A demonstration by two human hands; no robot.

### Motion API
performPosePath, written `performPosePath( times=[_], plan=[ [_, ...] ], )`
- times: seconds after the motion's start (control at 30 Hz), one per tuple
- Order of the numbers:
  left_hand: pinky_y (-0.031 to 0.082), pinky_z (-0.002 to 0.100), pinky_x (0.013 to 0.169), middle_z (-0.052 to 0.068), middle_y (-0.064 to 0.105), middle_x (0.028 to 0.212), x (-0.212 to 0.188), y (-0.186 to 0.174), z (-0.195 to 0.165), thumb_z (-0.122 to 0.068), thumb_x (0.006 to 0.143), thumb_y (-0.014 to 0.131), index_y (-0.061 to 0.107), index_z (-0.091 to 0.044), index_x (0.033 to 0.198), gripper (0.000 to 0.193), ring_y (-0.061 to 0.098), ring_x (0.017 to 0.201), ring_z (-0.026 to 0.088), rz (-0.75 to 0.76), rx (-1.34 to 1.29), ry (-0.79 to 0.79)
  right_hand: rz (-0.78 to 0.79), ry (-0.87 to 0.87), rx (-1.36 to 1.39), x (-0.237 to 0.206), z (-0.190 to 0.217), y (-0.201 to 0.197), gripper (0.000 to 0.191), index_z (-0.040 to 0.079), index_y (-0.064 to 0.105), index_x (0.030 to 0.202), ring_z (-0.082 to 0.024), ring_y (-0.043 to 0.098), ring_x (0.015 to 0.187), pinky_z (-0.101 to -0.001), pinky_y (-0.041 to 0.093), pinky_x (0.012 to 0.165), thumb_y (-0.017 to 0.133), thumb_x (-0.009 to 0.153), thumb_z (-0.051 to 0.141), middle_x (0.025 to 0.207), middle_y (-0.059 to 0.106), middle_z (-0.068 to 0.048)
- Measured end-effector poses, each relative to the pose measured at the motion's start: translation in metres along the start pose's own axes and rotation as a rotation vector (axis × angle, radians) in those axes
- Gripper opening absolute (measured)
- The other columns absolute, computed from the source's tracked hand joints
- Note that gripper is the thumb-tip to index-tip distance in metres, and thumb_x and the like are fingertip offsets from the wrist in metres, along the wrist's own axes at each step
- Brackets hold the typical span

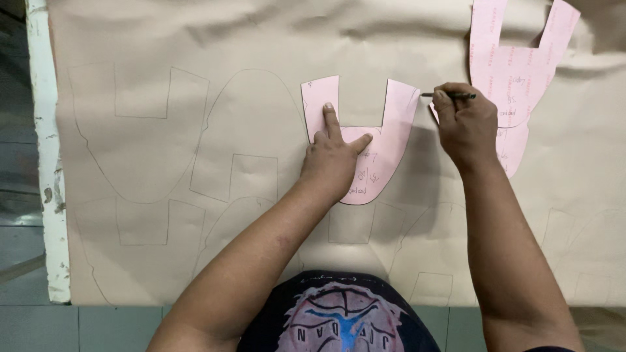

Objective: The person places pink paper shoe patterns on a large sheet of beige material and traces their outlines with a pencil. They repeatedly reposition the patterns and trace multiple shapes across the sheet.

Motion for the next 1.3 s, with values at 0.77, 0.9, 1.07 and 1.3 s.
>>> performPosePath(
  times=[0.77,0.9,1.07,1.3],
  plan=[
    [0.028,0.046,0.109,-0.004,0.059,0.142,0.011,-0.016,0.068,-0.023,0.085,0.075,0.077,-0.022,0.113,0.028,0.05,0.129,0.017,-0.349,-0.074,0.197,0.265,-0.487,0.068,-0.125,0.107,0.064,0.014,0.005,0.065,0.103,-0.029,0.065,0.084,-0.0397,0.053,0.074,0.073,0.094,0.011,0.092,0.067,-0.011],
    [0.027,0.044,0.11,-0.006,0.068,0.134,0.019,-0.023,0.084,-0.012,0.092,0.068,0.081,-0.023,0.104,0.022,0.055,0.128,0.013,-0.378,-0.231,0.254,0.188,-0.551,0.071,-0.086,0.122,0.088,0.013,0.004,0.064,0.104,-0.029,0.065,0.083,-0.0407,0.053,0.073,0.072,0.098,0.012,0.092,0.067,-0.01],
    [0.026,0.043,0.109,-0.003,0.068,0.133,0.02,-0.026,0.092,-0.007,0.089,0.064,0.081,-0.021,0.101,0.025,0.056,0.127,0.015,-0.344,-0.292,0.241,0.119,-0.499,0.153,-0.051,0.123,0.104,0.012,0.004,0.065,0.109,-0.028,0.064,0.08,-0.0399,0.053,0.07,0.07,0.099,0.009,0.09,0.065,-0.01],
    [0.025,0.045,0.115,-0.005,0.064,0.142,0.017,-0.016,0.097,-0.008,0.096,0.057,0.076,-0.018,0.11,0.025,0.055,0.131,0.015,-0.403,-0.329,0.282,-0.078,-0.081,-0.05,-0.039,0.038,0.071,0.011,-0.001,0.06,0.107,-0.027,0.062,0.088,-0.0411,0.052,0.077,0.052,0.104,0.006,0.104,0.06,-0.017]
  ],
)
Point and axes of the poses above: each hand's wrist, its own x-axis towards the middle knuckle, its own y-axis out of the palm, z = x × y, the point moved 4 cm from there along x, towards the middle knuckle
